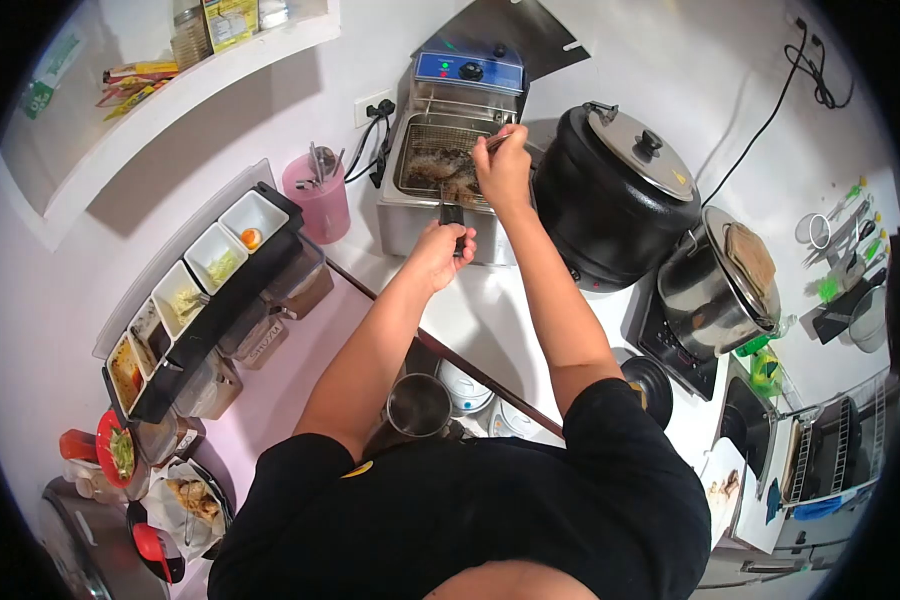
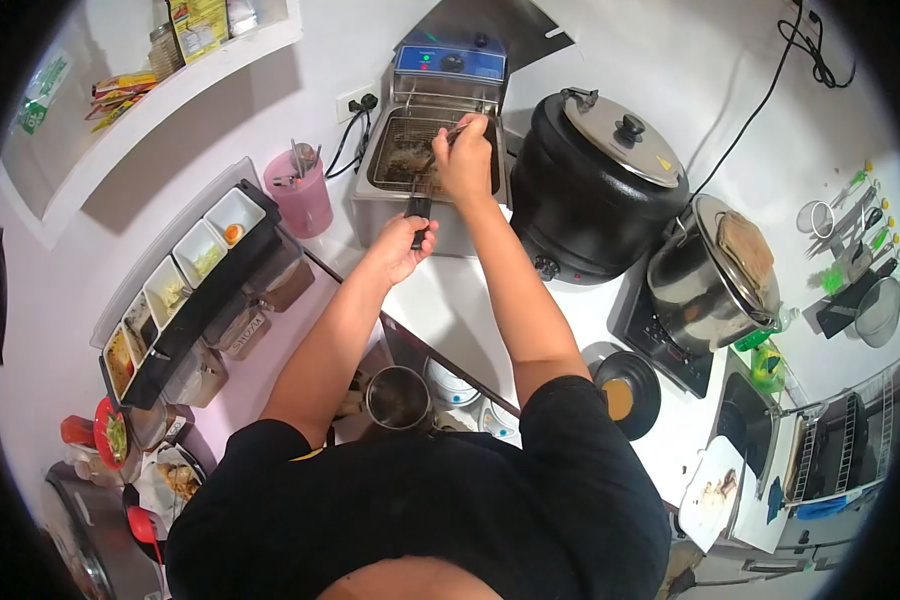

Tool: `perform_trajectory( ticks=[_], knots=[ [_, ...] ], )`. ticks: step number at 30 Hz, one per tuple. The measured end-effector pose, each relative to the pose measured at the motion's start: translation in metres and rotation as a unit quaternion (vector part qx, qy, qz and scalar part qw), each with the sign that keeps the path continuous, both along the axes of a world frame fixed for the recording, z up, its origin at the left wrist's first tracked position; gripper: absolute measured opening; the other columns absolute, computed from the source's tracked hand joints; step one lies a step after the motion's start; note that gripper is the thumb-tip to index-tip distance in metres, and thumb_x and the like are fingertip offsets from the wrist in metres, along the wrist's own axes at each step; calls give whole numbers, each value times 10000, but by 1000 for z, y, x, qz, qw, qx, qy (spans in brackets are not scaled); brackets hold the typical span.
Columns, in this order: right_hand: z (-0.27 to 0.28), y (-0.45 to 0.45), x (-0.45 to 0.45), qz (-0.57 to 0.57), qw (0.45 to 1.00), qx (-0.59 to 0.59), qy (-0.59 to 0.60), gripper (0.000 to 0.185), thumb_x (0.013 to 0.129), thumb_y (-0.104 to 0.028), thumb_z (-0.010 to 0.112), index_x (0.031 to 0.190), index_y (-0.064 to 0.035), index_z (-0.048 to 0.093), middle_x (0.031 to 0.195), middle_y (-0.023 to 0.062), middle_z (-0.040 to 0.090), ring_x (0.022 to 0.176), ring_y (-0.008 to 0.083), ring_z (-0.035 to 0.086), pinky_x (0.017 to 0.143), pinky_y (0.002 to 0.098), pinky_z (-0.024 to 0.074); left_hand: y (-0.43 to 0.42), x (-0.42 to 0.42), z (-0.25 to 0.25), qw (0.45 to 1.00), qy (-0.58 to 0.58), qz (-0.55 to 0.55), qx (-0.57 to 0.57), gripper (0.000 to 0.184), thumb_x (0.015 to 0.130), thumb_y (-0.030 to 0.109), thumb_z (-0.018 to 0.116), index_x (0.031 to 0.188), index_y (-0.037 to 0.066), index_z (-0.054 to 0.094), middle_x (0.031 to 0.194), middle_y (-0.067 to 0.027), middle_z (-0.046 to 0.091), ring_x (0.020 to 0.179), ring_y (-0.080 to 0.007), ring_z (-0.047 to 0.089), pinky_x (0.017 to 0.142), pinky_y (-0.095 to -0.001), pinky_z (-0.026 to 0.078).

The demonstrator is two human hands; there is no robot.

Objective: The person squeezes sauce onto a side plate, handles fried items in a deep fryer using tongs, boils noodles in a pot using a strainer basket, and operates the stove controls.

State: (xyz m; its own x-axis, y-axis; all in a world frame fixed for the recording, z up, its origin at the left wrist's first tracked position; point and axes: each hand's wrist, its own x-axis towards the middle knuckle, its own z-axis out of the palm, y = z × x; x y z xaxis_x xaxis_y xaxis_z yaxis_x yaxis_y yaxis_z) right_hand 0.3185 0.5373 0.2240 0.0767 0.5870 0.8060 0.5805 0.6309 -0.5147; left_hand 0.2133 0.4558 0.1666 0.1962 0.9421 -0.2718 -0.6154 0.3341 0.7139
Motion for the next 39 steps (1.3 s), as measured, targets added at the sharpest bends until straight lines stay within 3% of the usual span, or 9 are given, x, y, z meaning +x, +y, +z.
perform_trajectory(
  ticks=[7, 12, 16, 22, 24, 33, 36, 39],
  knots=[
    [5, 0, 9, 23, 992, 59, 105, 271, 818, -93, 576, 916, -7, 338, 715, 121, 595, 594, 190, 608, 550, 286, 477, -6, -1, 6, 1000, -5, 3, 4, 105, 812, 3, 453, 893, 4, 386, 784, -89, 494, 596, -131, 492, 453, -230, 433],
    [-6, 14, 5, -13, 999, 35, 37, 283, 810, -97, 586, 920, 4, 346, 683, 150, 594, 586, 250, 616, 533, 329, 472, -5, 0, 4, 1000, -6, -4, 5, 136, 815, 1, 447, 944, 5, 404, 830, -94, 511, 612, -123, 489, 462, -209, 429],
    [-19, 35, -4, 34, 997, 45, 59, 286, 813, -94, 590, 913, -6, 337, 709, 132, 598, 588, 225, 612, 547, 314, 473, -4, -1, 3, 1000, -5, -8, 9, 131, 814, -1, 450, 936, 8, 402, 829, -93, 512, 611, -121, 489, 462, -210, 430],
    [14, 34, -6, 37, 986, 118, 116, 284, 818, -81, 585, 911, -4, 328, 729, 112, 579, 613, 166, 595, 569, 273, 466, -7, -1, 8, 1000, 0, 5, -2, 92, 811, -7, 445, 894, -4, 405, 791, -91, 488, 603, -136, 487, 460, -242, 435],
    [17, 32, -6, 43, 985, 113, 119, 272, 814, -66, 575, 918, -4, 332, 720, 126, 574, 604, 230, 607, 555, 317, 465, -5, -2, 6, 1000, 9, -20, 9, 115, 829, 11, 441, 938, 24, 404, 832, -76, 510, 615, -111, 491, 470, -206, 434],
    [-9, 38, -16, 59, 996, 45, 46, 300, 805, -81, 585, 952, 9, 340, 698, 147, 579, 606, 271, 612, 554, 357, 473, -6, 1, 1, 1000, 19, 4, 14, 145, 829, 18, 449, 956, 53, 388, 852, -75, 503, 628, -109, 489, 468, -209, 422],
    [-8, 29, -11, 41, 994, 60, 78, 296, 813, -76, 595, 912, -13, 324, 743, 124, 595, 596, 167, 595, 547, 280, 461, -17, 2, -8, 1000, 4, 19, 23, 209, 827, 22, 462, 994, 98, 362, 857, -67, 504, 629, -110, 482, 467, -213, 400],
    [-1, 15, -2, 62, 985, 88, 133, 294, 818, -68, 592, 904, -14, 317, 752, 116, 592, 604, 137, 582, 551, 251, 459, -28, 2, -19, 999, 13, 7, 42, 257, 828, 27, 471, 1021, 137, 341, 868, -55, 502, 631, -109, 473, 478, -214, 380]
  ],
)
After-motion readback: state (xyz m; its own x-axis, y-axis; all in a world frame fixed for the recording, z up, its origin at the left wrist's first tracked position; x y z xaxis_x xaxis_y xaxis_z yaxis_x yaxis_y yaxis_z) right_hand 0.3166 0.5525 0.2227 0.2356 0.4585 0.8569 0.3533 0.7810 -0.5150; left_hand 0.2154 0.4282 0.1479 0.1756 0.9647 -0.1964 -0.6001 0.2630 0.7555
